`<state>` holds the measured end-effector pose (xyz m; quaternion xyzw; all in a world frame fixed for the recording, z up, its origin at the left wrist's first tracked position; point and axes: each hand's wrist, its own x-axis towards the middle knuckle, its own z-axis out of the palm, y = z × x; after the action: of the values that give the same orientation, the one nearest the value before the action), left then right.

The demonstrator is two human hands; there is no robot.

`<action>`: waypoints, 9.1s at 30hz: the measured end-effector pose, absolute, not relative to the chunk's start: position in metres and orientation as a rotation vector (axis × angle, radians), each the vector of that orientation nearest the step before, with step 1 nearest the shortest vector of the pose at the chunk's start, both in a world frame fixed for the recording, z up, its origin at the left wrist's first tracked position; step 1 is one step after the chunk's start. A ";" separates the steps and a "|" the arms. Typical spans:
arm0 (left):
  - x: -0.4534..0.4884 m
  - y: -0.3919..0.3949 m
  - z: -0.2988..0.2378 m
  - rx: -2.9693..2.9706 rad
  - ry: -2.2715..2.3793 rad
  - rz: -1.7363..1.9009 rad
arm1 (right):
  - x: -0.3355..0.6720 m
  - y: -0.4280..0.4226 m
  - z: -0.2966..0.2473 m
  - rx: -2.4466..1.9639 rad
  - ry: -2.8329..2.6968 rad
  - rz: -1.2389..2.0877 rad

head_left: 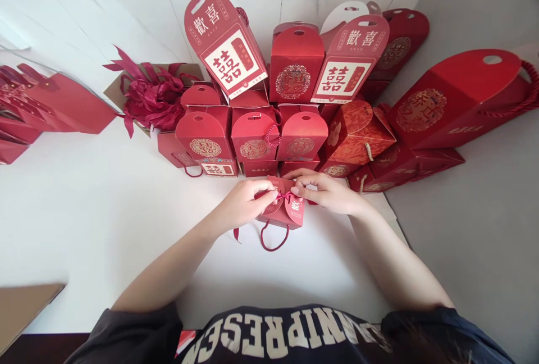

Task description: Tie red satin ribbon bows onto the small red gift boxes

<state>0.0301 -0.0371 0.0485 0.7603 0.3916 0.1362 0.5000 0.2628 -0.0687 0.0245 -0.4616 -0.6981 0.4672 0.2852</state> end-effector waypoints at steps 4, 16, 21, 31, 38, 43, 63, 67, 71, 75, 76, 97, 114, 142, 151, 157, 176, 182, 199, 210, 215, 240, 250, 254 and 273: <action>0.027 -0.030 0.044 1.685 0.871 0.220 | 0.262 -0.069 0.024 -1.258 -1.853 1.274; 0.018 -0.017 0.053 1.664 0.708 -0.016 | 0.258 -0.069 0.023 -1.261 -1.889 1.230; 0.018 -0.016 0.049 1.650 0.665 0.011 | 0.258 -0.070 0.024 -1.273 -1.894 1.221; 0.018 -0.018 0.050 1.750 0.690 0.030 | 0.258 -0.070 0.024 -1.249 -1.894 1.223; 0.028 -0.028 0.044 1.836 0.864 0.221 | 0.254 -0.072 0.026 -1.241 -1.871 1.197; 0.027 -0.025 0.041 1.851 0.870 0.221 | 0.256 -0.072 0.026 -1.277 -1.862 1.159; -0.006 0.011 0.053 1.884 0.724 -0.007 | 0.261 -0.078 0.035 -1.299 -2.065 0.935; 0.002 0.003 0.052 1.875 0.765 0.006 | 0.255 -0.076 0.030 -1.347 -1.978 0.988; 0.006 0.002 0.052 1.841 0.775 0.073 | 0.256 -0.073 0.028 -1.268 -1.943 1.102; 0.002 0.000 0.059 1.728 0.844 0.159 | 0.257 -0.079 0.039 -1.174 -1.944 1.159; 0.001 -0.002 0.061 1.686 0.867 0.157 | 0.257 -0.081 0.043 -1.170 -1.952 1.151; -0.001 -0.003 0.062 1.842 0.835 -0.080 | 0.246 -0.083 0.038 -1.312 -1.844 1.543; -0.012 0.019 0.052 1.717 0.616 -0.123 | 0.262 -0.071 0.026 -1.401 -1.905 1.256; 0.012 0.016 0.012 1.795 0.522 0.502 | 0.269 -0.067 0.026 -1.336 -1.836 1.386; 0.017 0.005 0.018 1.783 0.688 0.496 | 0.265 -0.071 0.032 -1.103 -1.772 1.465; 0.017 0.005 0.018 1.874 0.724 0.447 | 0.253 -0.072 0.027 -1.005 -1.731 1.353; 0.023 0.001 0.026 2.134 0.712 0.447 | 0.232 -0.073 0.004 -1.091 -2.110 0.647; 0.022 0.001 0.025 2.083 0.681 0.445 | 0.229 -0.077 0.008 -1.124 -2.106 0.610; 0.025 -0.001 0.027 2.163 0.653 0.488 | 0.220 -0.081 0.009 -1.310 -1.834 0.503; 0.026 -0.005 0.023 2.246 0.686 0.540 | 0.224 -0.086 0.015 -1.339 -2.012 0.283; 0.028 -0.006 0.023 2.284 0.710 0.561 | 0.217 -0.089 0.010 -1.333 -2.060 -0.111; 0.020 -0.006 0.028 1.769 0.669 0.420 | 0.222 -0.070 -0.009 -1.102 -1.503 1.054; 0.021 -0.005 0.031 1.756 0.689 0.399 | 0.220 -0.071 -0.006 -1.153 -1.502 0.977; 0.021 -0.005 0.030 1.768 0.675 0.387 | 0.217 -0.071 -0.011 -1.136 -1.457 0.900; 0.021 -0.004 0.029 1.746 0.671 0.389 | 0.215 -0.071 -0.026 -1.035 -1.540 0.698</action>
<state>0.0213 -0.0036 0.0288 0.7460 0.2866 0.1664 0.5776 0.2148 -0.0709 -0.0264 -0.4368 -0.6500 0.2945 0.5478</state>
